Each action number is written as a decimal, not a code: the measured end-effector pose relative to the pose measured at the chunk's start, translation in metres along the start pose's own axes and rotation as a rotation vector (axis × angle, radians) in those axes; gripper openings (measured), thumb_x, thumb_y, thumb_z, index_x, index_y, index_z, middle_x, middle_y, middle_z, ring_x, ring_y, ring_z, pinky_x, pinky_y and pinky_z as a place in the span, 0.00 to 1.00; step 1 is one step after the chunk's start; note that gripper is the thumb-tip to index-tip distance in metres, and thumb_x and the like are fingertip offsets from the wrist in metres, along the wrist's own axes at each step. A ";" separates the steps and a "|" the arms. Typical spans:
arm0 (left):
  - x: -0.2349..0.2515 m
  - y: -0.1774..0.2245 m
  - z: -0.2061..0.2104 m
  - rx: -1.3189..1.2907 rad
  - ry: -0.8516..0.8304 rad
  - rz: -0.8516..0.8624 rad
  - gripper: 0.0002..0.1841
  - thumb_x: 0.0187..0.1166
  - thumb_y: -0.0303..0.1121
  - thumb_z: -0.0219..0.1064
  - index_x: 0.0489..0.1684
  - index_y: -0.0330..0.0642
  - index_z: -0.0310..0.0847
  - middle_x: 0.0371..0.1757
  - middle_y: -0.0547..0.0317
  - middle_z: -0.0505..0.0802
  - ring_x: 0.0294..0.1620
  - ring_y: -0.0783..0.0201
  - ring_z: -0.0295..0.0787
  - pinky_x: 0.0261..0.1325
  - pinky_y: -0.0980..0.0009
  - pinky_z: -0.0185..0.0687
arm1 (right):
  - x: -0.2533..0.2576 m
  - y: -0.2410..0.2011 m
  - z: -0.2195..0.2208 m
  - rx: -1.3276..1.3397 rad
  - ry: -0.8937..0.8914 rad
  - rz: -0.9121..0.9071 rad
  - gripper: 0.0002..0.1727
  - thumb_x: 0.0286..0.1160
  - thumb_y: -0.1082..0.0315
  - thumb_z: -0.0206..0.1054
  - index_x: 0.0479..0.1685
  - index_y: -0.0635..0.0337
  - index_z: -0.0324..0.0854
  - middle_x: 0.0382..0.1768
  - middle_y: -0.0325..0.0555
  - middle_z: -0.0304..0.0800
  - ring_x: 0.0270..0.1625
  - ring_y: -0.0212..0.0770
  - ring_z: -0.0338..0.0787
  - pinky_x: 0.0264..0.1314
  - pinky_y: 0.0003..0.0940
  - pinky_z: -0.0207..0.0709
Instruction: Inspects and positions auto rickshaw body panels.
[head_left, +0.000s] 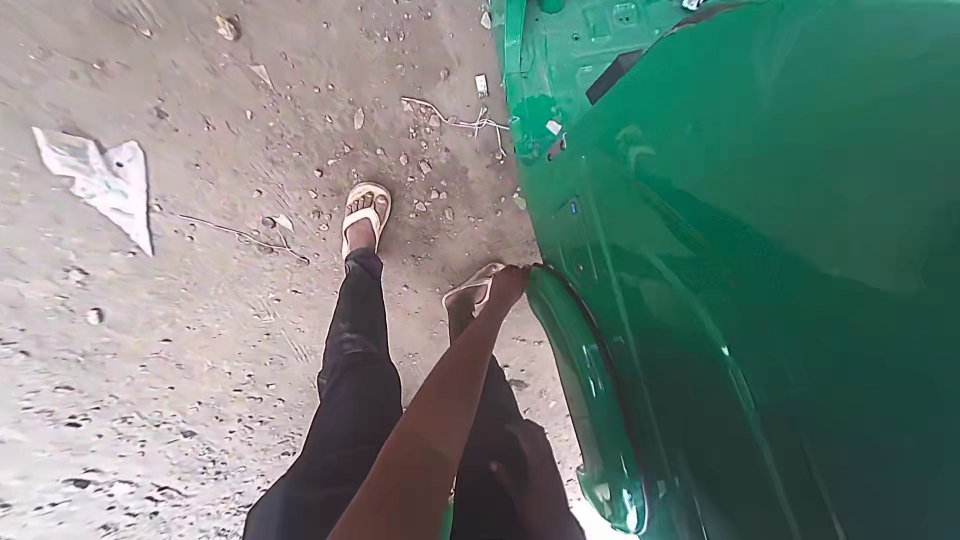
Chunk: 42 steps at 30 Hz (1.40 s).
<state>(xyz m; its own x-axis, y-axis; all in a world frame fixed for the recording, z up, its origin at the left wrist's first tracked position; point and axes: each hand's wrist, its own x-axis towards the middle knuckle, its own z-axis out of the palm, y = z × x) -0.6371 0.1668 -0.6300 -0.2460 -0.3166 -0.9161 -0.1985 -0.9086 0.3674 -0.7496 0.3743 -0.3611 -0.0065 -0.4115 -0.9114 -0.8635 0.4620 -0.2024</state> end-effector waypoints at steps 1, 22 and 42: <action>0.015 0.003 0.008 -0.036 -0.026 -0.024 0.34 0.93 0.57 0.43 0.64 0.35 0.85 0.66 0.35 0.89 0.72 0.40 0.84 0.75 0.37 0.74 | 0.005 -0.001 -0.001 0.003 -0.002 0.013 0.35 0.64 0.43 0.80 0.72 0.48 0.84 0.75 0.49 0.80 0.77 0.46 0.79 0.78 0.47 0.76; 0.056 0.012 0.056 -0.820 0.081 -0.125 0.19 0.92 0.39 0.54 0.32 0.38 0.82 0.30 0.56 0.87 0.34 0.64 0.86 0.43 0.63 0.84 | 0.044 -0.049 -0.015 0.059 -0.100 0.217 0.27 0.73 0.44 0.72 0.66 0.49 0.85 0.70 0.57 0.83 0.75 0.56 0.79 0.77 0.59 0.71; 0.041 0.020 0.055 -0.519 0.146 -0.156 0.31 0.95 0.54 0.40 0.53 0.37 0.84 0.47 0.41 0.90 0.52 0.47 0.87 0.57 0.43 0.80 | 0.125 -0.073 -0.122 -0.381 0.102 -0.558 0.29 0.86 0.50 0.63 0.11 0.53 0.71 0.14 0.40 0.72 0.18 0.39 0.77 0.19 0.35 0.72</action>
<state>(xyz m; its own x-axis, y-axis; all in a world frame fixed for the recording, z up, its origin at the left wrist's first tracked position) -0.7036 0.1502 -0.6514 -0.1095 -0.1687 -0.9796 0.2802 -0.9508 0.1324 -0.7488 0.1935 -0.4169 0.4599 -0.5883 -0.6651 -0.8684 -0.1417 -0.4751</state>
